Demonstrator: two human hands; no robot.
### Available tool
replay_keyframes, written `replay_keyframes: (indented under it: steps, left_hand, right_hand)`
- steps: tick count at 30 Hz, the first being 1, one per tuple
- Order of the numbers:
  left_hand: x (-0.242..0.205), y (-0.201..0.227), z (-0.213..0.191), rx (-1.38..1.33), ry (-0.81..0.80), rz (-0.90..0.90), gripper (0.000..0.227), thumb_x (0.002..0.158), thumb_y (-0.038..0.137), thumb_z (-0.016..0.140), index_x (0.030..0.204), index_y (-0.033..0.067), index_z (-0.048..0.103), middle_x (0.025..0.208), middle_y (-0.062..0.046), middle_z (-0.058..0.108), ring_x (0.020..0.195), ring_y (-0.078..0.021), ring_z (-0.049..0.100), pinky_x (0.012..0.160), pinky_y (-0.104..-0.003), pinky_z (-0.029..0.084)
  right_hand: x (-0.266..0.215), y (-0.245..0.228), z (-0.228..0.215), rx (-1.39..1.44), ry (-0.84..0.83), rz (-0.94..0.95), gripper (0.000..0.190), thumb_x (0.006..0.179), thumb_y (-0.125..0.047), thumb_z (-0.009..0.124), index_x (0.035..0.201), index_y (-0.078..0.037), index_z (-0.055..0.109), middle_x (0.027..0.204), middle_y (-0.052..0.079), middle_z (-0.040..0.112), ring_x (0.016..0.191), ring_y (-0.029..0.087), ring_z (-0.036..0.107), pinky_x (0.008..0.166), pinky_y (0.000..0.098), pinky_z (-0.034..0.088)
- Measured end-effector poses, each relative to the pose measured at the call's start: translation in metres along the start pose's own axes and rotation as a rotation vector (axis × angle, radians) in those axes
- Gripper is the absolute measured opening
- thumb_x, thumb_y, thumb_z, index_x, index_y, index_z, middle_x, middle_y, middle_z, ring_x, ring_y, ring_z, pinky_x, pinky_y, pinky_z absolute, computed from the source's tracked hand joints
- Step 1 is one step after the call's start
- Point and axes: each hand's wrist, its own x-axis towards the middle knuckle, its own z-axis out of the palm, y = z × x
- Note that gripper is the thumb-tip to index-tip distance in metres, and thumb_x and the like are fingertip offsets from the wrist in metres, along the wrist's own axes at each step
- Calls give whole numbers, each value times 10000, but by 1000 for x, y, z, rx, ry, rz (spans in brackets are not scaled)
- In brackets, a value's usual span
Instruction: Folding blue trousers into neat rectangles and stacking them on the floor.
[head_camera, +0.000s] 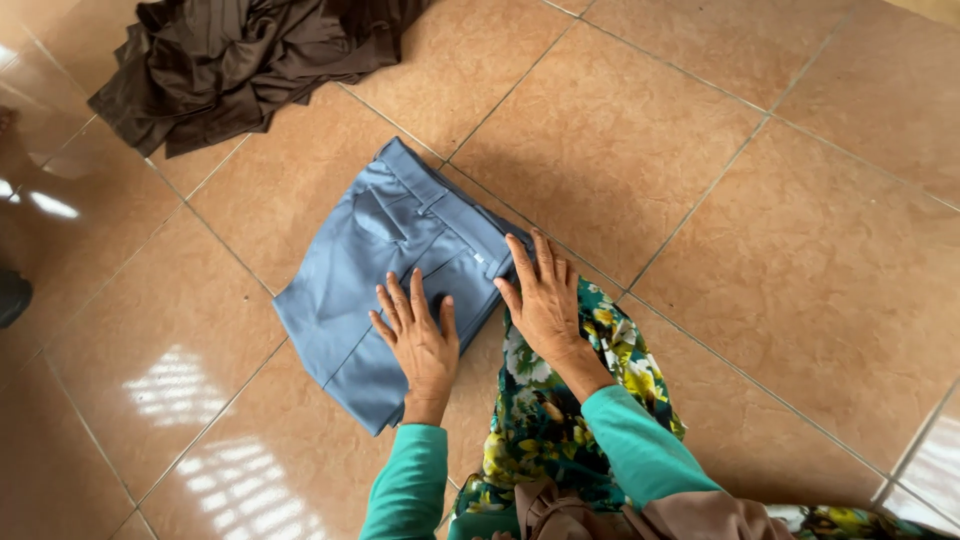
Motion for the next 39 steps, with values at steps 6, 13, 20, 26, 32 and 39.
replay_keyframes:
  steps: [6, 13, 20, 26, 32, 39]
  left_hand:
    - [4, 75, 24, -11, 57, 256, 610, 1011, 427, 536, 1543, 149, 429, 1617, -242, 333, 1519, -446, 261, 1213, -602, 142]
    - [-26, 194, 62, -306, -76, 517, 504, 1051, 341, 536, 1514, 151, 480, 1629, -204, 343, 1518, -414, 285, 1212, -607, 147]
    - [-36, 220, 88, -247, -81, 597, 512, 1031, 369, 560, 1487, 144, 496, 1612, -206, 369, 1506, -420, 307, 1216, -604, 147]
    - [-66, 273, 109, -320, -163, 685, 527, 1000, 338, 619, 1463, 117, 500, 1593, -230, 373, 1496, -440, 315, 1216, -620, 140]
    - [-134, 343, 125, -344, -370, 851, 520, 995, 367, 595, 1437, 105, 519, 1587, -212, 377, 1523, -403, 274, 1236, -587, 85]
    - [-237, 455, 98, -461, -516, 1172, 513, 992, 358, 605, 1429, 98, 536, 1574, -238, 399, 1527, -416, 263, 1228, -604, 84]
  right_hand:
    - [-16, 58, -14, -89, 16, 108, 636, 1001, -495, 582, 1553, -210, 448, 1466, 172, 510, 1262, 342, 565, 978, 473, 450]
    - [-90, 160, -47, -233, -44, 423, 632, 1026, -439, 594, 1586, -235, 384, 1483, 155, 484, 1280, 327, 542, 997, 490, 449]
    - [-113, 185, -60, -305, 0, 502, 638, 1009, -496, 581, 1561, -214, 430, 1425, 144, 531, 1252, 312, 573, 976, 466, 450]
    - [-153, 216, -90, -321, -68, 668, 635, 1007, -500, 567, 1564, -229, 427, 1450, 140, 520, 1293, 323, 542, 1029, 489, 409]
    - [-226, 256, -144, -328, -183, 969, 599, 1028, -489, 535, 1558, -260, 374, 1474, 127, 464, 1353, 338, 486, 1085, 497, 362]
    - [-319, 296, -253, -411, 35, 1234, 495, 1065, -479, 510, 1507, -265, 445, 1477, 97, 464, 1362, 329, 480, 1092, 529, 351]
